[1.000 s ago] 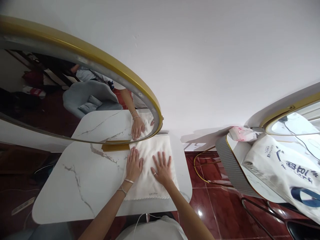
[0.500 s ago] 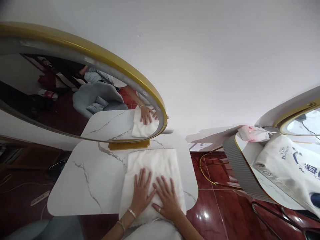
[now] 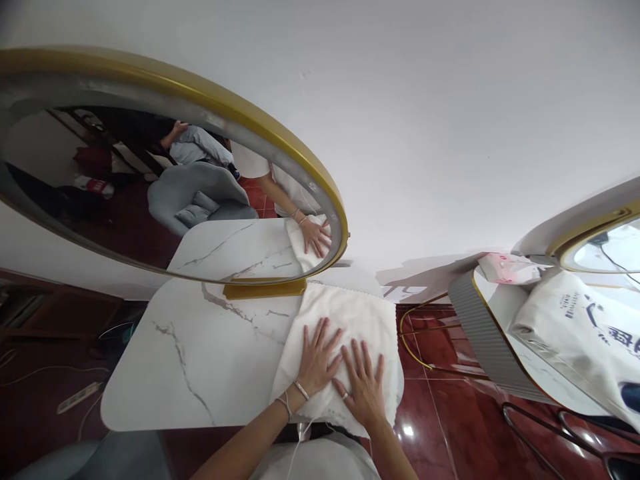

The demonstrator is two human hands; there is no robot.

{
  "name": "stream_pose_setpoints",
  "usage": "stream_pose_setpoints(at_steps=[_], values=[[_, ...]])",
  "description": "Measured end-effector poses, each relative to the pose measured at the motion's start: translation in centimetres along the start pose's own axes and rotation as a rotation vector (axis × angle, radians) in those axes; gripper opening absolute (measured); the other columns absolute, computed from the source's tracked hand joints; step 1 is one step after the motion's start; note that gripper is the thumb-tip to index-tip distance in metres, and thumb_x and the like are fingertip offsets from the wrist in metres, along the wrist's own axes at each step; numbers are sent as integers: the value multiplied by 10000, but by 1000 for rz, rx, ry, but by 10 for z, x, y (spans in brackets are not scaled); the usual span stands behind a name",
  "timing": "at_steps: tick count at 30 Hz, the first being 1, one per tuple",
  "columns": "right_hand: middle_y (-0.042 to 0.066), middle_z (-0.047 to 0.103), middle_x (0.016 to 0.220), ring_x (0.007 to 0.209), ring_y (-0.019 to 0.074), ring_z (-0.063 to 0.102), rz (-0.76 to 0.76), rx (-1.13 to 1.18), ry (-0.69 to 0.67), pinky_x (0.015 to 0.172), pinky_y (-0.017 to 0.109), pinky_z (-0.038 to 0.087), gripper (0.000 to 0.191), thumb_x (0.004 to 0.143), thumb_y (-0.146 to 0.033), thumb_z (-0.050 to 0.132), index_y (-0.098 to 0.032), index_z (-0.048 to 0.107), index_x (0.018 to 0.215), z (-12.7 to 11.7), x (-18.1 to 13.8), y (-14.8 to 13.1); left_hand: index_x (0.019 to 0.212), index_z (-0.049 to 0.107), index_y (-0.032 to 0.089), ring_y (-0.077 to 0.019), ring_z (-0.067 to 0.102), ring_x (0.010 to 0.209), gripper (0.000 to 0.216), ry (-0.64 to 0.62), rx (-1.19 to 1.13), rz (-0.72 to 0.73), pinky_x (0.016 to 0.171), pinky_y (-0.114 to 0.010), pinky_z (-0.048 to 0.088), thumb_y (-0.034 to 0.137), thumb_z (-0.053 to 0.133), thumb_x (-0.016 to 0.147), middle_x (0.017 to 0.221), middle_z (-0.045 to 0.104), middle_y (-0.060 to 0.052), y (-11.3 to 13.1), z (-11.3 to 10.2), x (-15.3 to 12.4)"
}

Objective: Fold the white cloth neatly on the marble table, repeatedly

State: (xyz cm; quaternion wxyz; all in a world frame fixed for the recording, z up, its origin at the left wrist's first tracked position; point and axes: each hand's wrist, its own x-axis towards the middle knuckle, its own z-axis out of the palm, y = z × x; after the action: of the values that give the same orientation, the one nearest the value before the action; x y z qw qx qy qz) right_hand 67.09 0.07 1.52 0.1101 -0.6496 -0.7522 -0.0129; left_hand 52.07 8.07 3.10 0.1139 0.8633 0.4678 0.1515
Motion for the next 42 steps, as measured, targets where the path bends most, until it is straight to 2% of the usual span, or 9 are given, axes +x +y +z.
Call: stream_pose_setpoints(at_steps=[4, 8, 10, 14, 17, 20, 24, 31, 42], values=[[88, 408, 1457, 1357, 290, 311, -17, 99, 53, 1108, 576, 139, 634, 943, -461, 372, -259, 164, 1506, 12, 43, -20, 1464, 274, 319, -313, 192, 1428, 567, 42, 45, -61, 1098, -642, 175, 424, 419, 926, 1552, 234, -98, -34, -11, -10], [126, 468, 1380, 1265, 269, 391, 253, 203, 202, 1024, 457, 317, 546, 959, -401, 328, -203, 287, 1467, 29, 90, -39, 1406, 390, 286, -293, 313, 1368, 521, 116, 28, -77, 1084, -568, 247, 447, 447, 914, 1485, 359, -109, -64, -22, -20], [144, 426, 1414, 1291, 292, 356, 379, 191, 243, 994, 469, 331, 539, 962, -404, 300, -192, 306, 1457, 35, 104, -46, 1352, 458, 240, -287, 400, 1296, 480, 212, -14, -208, 1029, -507, 328, 453, 421, 923, 1404, 450, -126, -77, -28, -14], [138, 403, 1443, 1336, 292, 317, 409, 125, 224, 1003, 483, 306, 533, 969, -401, 265, -209, 298, 1464, 39, 111, -53, 1131, 603, 150, -309, 567, 1038, 427, 343, -143, -638, 861, -469, 404, 457, 389, 924, 1094, 641, -164, -96, -36, 19], [125, 418, 1439, 1336, 273, 325, 423, 74, 200, 1004, 456, 312, 524, 969, -396, 275, -202, 324, 1454, 38, 108, -53, 825, 652, 180, -250, 611, 768, 349, 317, -223, -665, 747, -392, 416, 471, 468, 881, 754, 668, -82, -106, -37, 38], [122, 399, 1455, 1345, 270, 317, 421, 35, 180, 1001, 446, 321, 532, 967, -375, 287, -206, 292, 1472, 39, 106, -54, 772, 631, 196, -189, 588, 650, 310, 342, -239, -644, 656, -312, 407, 415, 448, 895, 650, 617, -27, -119, -40, 38], [97, 301, 1516, 1379, 264, 280, 287, 31, 179, 1063, 464, 270, 585, 959, -377, 339, -264, 167, 1507, 42, 118, -60, 1026, 612, 169, -218, 609, 812, 336, 420, -189, -651, 722, -351, 442, 276, 305, 940, 855, 646, -89, -137, -48, 27], [87, 200, 1557, 1437, 225, 158, 57, 94, 129, 1138, 450, 195, 626, 975, -403, 329, -215, 79, 1517, 50, 173, -80, 1416, 368, 185, -247, 293, 1394, 489, 212, 51, -161, 1109, -440, 291, 309, 385, 943, 1473, 391, -104, -150, -46, 17], [121, 163, 1560, 1449, 259, 87, -153, 141, 58, 1140, 473, 222, 668, 950, -358, 382, -149, 94, 1515, 58, 174, -176, 1486, 233, 201, -255, 192, 1440, 597, 201, 135, -315, 1149, -473, 239, 355, 396, 933, 1559, 211, -114, -208, -74, -38]])
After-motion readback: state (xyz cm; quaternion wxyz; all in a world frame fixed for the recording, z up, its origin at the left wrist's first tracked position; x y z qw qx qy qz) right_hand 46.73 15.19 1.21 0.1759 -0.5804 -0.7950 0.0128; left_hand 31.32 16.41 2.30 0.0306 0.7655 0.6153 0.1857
